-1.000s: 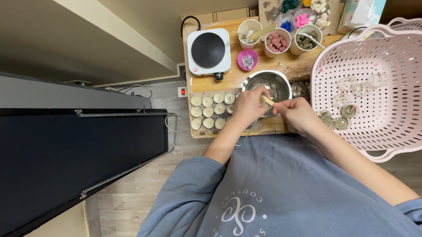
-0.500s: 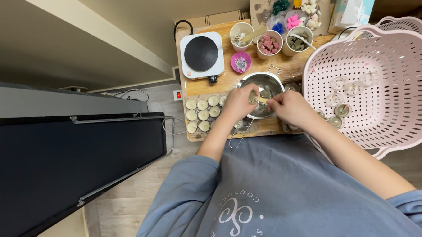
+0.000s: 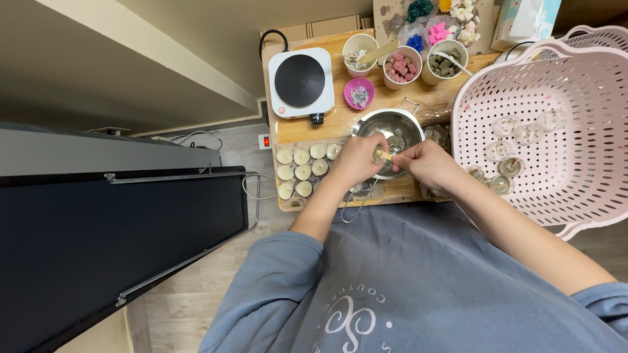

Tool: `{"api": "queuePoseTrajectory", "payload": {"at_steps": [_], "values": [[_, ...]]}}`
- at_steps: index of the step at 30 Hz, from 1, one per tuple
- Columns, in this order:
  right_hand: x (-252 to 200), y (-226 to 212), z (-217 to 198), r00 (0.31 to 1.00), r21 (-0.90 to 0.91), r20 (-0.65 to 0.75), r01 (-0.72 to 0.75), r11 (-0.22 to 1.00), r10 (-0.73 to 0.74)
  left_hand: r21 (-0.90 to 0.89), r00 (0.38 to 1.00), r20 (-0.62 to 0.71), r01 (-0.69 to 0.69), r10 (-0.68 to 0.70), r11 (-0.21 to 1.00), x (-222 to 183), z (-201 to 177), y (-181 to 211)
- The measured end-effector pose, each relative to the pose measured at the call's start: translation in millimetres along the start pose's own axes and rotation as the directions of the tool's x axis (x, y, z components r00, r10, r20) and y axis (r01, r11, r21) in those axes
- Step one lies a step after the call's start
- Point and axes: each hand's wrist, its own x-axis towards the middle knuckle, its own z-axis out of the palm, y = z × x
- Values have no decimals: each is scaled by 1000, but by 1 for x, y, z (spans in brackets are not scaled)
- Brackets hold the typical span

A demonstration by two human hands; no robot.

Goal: The person is preparing small metal candle containers by using a wooden stick to secure wicks or clean the base before placing them into a basket.

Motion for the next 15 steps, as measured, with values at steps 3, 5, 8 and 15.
{"api": "queuePoseTrajectory", "payload": {"at_steps": [3,5,8,15], "values": [[0,2,2,999,100,22,-46,994,44,1,1000,2,26,-26,1000,-2,5,-2],[2,2,3,998,144,34,-55,988,51,3,999,-26,30,-30,1000,-1,9,-4],[-2,-4,7,992,230,67,-120,966,108,-10,996,-69,53,-53,999,-2,14,-6],[-3,-17,7,974,356,147,-212,910,170,-12,985,-129,114,-114,993,2,20,-10]]}}
